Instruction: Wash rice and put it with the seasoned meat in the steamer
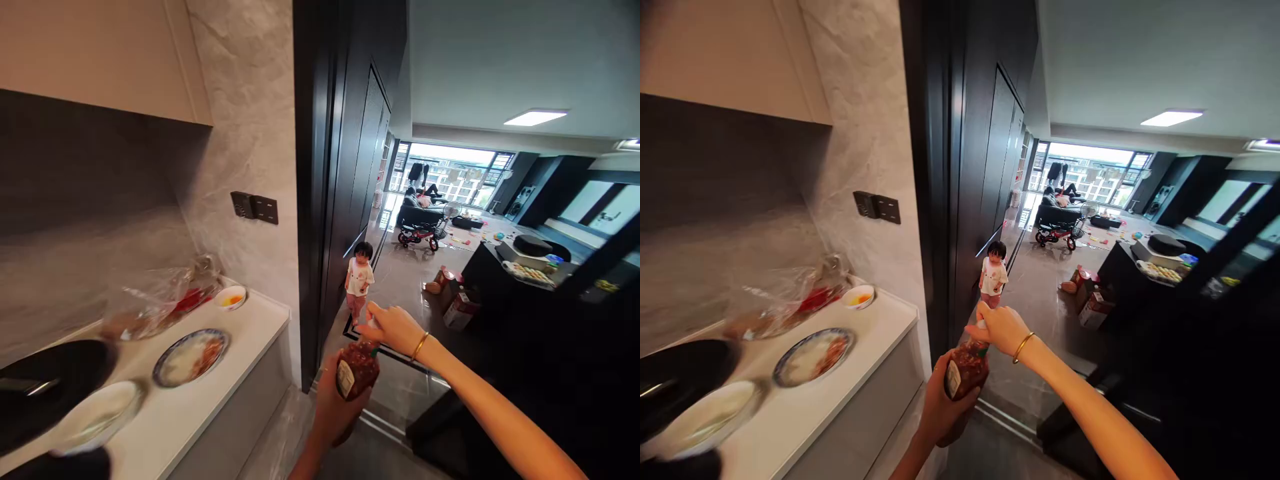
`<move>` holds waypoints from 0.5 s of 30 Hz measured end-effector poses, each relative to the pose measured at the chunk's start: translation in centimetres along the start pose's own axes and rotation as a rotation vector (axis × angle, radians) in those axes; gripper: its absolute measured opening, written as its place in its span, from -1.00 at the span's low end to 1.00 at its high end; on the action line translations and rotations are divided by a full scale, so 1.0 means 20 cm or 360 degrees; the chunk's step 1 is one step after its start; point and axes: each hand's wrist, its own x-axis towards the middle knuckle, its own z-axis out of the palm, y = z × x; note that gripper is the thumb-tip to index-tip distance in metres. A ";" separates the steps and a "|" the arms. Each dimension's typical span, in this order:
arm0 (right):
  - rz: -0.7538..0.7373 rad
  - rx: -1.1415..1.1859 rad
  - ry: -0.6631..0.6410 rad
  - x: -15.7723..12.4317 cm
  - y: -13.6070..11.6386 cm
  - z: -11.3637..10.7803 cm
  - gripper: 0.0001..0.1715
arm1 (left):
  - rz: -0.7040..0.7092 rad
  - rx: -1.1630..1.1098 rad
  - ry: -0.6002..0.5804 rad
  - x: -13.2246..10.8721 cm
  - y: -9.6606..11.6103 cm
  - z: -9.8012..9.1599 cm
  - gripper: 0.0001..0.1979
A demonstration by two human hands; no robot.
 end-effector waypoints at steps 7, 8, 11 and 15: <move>-0.0324 0.1465 0.0245 0.96 0.88 0.35 -0.67 | 0.0298 0.0219 0.0176 1.19 -0.41 0.54 -0.26; -0.0290 0.1572 0.0327 1.07 1.00 0.37 -0.70 | 0.0318 0.0194 0.0137 1.36 -0.44 0.63 -0.24; -0.0084 0.1626 0.0677 1.38 1.40 0.32 -0.77 | 0.0344 0.0042 -0.0148 1.88 -0.46 0.94 -0.19; 0.0109 0.1432 0.1030 1.75 2.02 0.16 -0.83 | 0.0283 -0.0287 -0.0568 2.58 -0.44 1.35 -0.06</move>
